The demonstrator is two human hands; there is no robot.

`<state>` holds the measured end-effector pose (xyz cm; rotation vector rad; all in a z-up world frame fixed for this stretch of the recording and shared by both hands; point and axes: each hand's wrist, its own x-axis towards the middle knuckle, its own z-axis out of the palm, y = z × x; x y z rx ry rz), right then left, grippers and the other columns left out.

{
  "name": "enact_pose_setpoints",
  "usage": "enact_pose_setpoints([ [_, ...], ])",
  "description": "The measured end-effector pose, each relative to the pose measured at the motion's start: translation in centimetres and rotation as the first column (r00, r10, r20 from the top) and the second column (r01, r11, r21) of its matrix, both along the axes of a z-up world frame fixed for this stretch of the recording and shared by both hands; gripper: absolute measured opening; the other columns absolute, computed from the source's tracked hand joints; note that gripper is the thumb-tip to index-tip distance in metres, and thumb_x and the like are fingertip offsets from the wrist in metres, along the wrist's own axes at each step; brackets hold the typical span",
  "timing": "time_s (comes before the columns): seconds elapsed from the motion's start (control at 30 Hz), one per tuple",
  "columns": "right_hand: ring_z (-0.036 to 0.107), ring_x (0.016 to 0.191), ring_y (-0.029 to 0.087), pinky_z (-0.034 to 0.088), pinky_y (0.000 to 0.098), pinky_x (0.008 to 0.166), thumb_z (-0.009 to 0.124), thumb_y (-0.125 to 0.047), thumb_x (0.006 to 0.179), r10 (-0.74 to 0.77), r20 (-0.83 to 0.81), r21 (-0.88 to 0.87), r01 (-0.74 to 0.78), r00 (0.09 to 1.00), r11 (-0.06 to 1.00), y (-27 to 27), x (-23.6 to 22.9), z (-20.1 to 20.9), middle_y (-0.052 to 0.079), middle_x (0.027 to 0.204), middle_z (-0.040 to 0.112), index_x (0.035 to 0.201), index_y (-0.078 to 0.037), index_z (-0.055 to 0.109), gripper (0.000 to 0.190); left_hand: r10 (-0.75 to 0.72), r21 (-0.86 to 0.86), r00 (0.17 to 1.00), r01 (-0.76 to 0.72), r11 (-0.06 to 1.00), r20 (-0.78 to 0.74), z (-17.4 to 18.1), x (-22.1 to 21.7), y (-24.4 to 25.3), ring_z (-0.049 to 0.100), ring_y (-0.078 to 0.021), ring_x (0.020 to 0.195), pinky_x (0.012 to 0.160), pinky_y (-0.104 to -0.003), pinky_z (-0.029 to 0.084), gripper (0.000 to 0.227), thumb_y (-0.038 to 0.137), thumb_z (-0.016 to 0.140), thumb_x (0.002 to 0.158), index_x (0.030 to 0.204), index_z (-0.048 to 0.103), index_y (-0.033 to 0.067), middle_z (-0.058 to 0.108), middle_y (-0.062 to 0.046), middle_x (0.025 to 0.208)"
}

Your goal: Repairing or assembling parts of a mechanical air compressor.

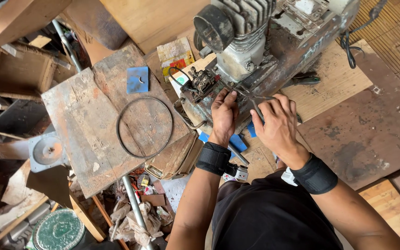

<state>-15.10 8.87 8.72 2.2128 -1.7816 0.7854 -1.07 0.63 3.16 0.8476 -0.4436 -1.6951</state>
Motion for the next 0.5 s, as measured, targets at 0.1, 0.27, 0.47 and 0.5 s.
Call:
enact_pose_setpoints([
  [0.1,0.055,0.118,0.034,0.04,0.0497,0.097,0.069,-0.026,0.098,0.019,0.036,-0.039,-0.017,0.999,0.999,0.0,0.7,0.3,0.012,0.099,0.071,0.091,-0.004,0.068,0.023,-0.004,-0.045,1.0,0.004,0.999,-0.003,-1.1,-0.1,-0.1,0.041,-0.0043,0.048,0.041,-0.022,0.034,0.043,0.009,0.069,0.097,0.135,0.058,-0.0094,0.056,0.002,0.071],
  [0.27,0.056,0.113,0.032,0.041,0.0476,0.094,0.072,-0.027,0.093,0.004,0.005,-0.076,-0.003,1.0,0.997,-0.2,1.4,0.0,0.011,0.097,0.07,0.092,-0.003,0.071,0.024,-0.01,0.001,1.0,0.01,1.0,0.013,0.1,-0.1,0.0,0.042,-0.005,0.049,0.042,-0.022,0.035,0.045,0.008,0.07,0.094,0.134,0.057,-0.0076,0.059,0.003,0.073],
  [0.47,0.055,0.097,0.027,0.046,0.044,0.084,0.079,-0.027,0.087,0.019,0.022,-0.037,-0.018,1.0,0.999,0.0,2.1,0.1,0.009,0.087,0.066,0.086,-0.003,0.072,0.025,-0.012,-0.013,1.0,0.012,1.0,0.001,-0.5,0.1,0.0,0.04,-0.0051,0.048,0.042,-0.022,0.035,0.048,0.008,0.069,0.095,0.139,0.055,-0.0064,0.053,0.004,0.067],
  [0.5,0.055,0.096,0.027,0.047,0.0434,0.084,0.08,-0.027,0.086,0.033,0.049,-0.059,-0.03,0.998,0.998,0.0,2.2,0.2,0.009,0.086,0.066,0.085,-0.003,0.072,0.025,-0.019,-0.026,1.0,0.018,1.0,-0.015,-0.3,0.2,0.1,0.04,-0.0052,0.049,0.042,-0.022,0.034,0.049,0.008,0.069,0.096,0.139,0.054,-0.0098,0.052,0.004,0.067],
])
